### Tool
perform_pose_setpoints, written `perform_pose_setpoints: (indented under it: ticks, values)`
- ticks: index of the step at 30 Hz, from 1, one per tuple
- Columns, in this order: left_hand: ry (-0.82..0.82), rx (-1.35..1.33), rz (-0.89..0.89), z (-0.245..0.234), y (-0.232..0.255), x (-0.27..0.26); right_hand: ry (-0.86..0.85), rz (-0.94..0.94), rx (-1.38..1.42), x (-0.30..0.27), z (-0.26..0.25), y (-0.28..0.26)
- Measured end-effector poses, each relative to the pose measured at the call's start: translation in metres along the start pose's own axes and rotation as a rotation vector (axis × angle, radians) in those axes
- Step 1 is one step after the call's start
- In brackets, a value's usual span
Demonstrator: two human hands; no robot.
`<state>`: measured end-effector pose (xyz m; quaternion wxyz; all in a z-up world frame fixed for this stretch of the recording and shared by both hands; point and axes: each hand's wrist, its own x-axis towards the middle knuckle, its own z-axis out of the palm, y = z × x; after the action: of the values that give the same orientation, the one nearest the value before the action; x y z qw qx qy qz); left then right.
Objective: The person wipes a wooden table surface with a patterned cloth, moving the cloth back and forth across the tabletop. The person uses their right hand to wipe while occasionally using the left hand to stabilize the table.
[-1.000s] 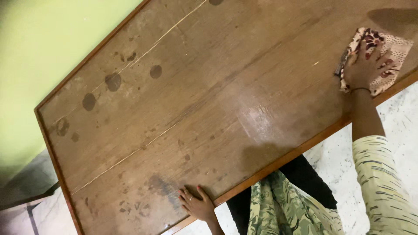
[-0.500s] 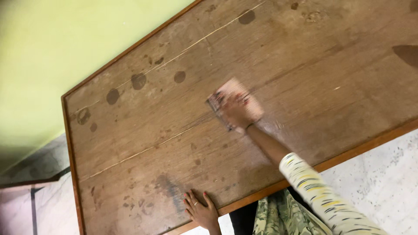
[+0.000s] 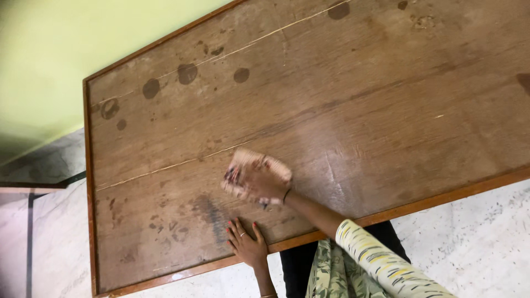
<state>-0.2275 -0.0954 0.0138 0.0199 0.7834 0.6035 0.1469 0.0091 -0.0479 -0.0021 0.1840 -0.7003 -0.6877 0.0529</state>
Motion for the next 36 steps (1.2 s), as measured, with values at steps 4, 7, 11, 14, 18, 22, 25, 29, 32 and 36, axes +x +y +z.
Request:
perform_pose_setpoints:
  ticks: [4,7,11,14,18,22,25,29,32,36]
  values:
    - [-0.030,0.076,0.023,0.001,-0.002,0.001,0.074,0.312,-0.098,-0.022,-0.015,0.120]
    - [-0.039,0.122,0.054,0.005,-0.003,0.003,0.195,0.596,-0.166,-0.062,-0.066,0.226]
    - [-0.005,0.114,0.079,0.011,-0.008,0.005,0.311,0.887,-0.153,-0.113,-0.127,0.288]
    - [0.029,0.144,0.062,0.019,-0.002,0.012,0.362,1.030,-0.124,-0.130,-0.161,0.303]
    - [0.035,0.200,0.039,0.020,0.002,0.025,0.364,1.126,-0.113,-0.122,-0.175,0.301]
    - [0.109,0.058,0.145,0.026,0.016,0.063,0.354,1.093,-0.138,-0.084,-0.167,0.316]
    - [0.023,0.021,0.152,0.025,0.022,0.092,0.309,1.038,-0.147,-0.061,-0.130,0.307]
    - [0.015,-0.011,0.155,0.022,0.031,0.115,0.239,0.911,-0.146,-0.006,-0.072,0.278]
    - [-0.026,-0.021,0.136,0.015,0.032,0.113,0.156,0.775,-0.123,0.047,-0.034,0.236]
    - [-0.060,-0.012,0.125,0.013,0.036,0.115,0.034,0.558,-0.058,0.126,-0.017,0.164]
